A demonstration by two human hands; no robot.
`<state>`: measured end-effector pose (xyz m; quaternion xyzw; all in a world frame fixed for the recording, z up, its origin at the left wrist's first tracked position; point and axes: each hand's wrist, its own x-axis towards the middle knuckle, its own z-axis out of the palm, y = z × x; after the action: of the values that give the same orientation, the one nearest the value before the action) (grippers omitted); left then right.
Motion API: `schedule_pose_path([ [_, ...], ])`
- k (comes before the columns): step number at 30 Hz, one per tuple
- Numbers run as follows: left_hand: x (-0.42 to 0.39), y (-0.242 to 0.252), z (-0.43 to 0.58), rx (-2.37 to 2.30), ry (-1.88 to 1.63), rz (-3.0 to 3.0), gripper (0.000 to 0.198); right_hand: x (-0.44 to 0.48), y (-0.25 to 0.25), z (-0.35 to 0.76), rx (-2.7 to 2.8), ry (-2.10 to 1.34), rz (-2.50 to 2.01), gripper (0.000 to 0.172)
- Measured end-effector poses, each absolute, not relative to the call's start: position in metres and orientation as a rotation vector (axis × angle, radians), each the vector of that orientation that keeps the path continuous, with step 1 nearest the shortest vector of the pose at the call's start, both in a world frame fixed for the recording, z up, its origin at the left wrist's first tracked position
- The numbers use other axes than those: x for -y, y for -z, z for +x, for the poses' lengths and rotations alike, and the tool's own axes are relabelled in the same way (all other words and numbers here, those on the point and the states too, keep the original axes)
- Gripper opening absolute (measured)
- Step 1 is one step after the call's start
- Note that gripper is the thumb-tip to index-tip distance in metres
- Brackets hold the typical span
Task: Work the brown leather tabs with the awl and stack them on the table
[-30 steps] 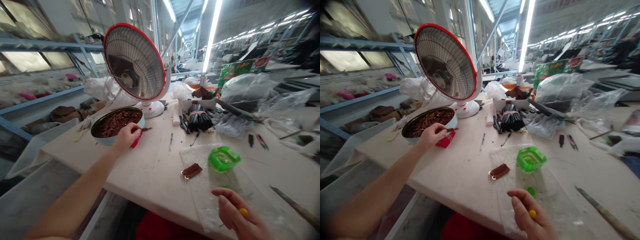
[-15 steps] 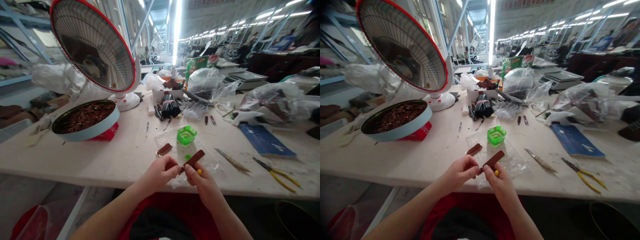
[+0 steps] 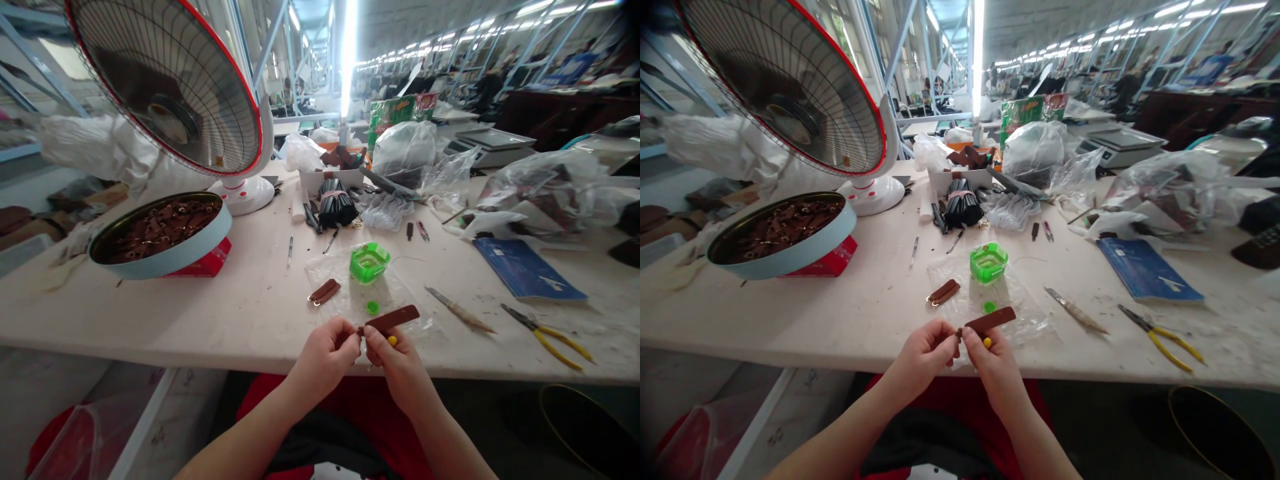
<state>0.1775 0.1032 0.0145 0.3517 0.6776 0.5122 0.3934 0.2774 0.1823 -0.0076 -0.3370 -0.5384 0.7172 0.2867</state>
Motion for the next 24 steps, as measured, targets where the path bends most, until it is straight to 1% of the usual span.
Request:
schedule_pose_path([
  [3, -0.104, -0.012, 0.178, -1.755, -1.285, 0.905, 0.015, -0.183, 0.01, 0.277, 1.444, -1.902, -0.876, 0.036],
  [6, -0.102, -0.018, 0.177, -1.771, -1.247, 0.942, 0.016, -0.187, 0.012, 0.279, 1.374, -1.991, -0.842, 0.03],
  [9, -0.097, -0.028, 0.176, -1.695, -1.191, 1.041, 0.013, -0.193, 0.013, 0.282, 1.19, -2.231, -0.772, 0.027],
  [11, -0.093, -0.033, 0.174, -1.615, -1.153, 1.073, 0.015, -0.195, 0.012, 0.283, 1.083, -2.411, -0.708, 0.025],
  [13, -0.09, -0.034, 0.172, -1.571, -1.138, 1.042, 0.016, -0.194, 0.012, 0.284, 1.013, -2.516, -0.671, 0.024],
  [17, -0.091, -0.025, 0.168, -1.539, -1.237, 0.886, 0.017, -0.19, 0.01, 0.284, 0.972, -2.497, -0.685, 0.026],
  [21, -0.094, -0.019, 0.166, -1.447, -1.406, 0.809, 0.019, -0.186, 0.009, 0.283, 0.985, -2.471, -0.689, 0.023],
  [24, -0.095, -0.019, 0.167, -1.383, -1.412, 0.788, 0.018, -0.185, 0.007, 0.281, 0.935, -2.515, -0.665, 0.023],
])
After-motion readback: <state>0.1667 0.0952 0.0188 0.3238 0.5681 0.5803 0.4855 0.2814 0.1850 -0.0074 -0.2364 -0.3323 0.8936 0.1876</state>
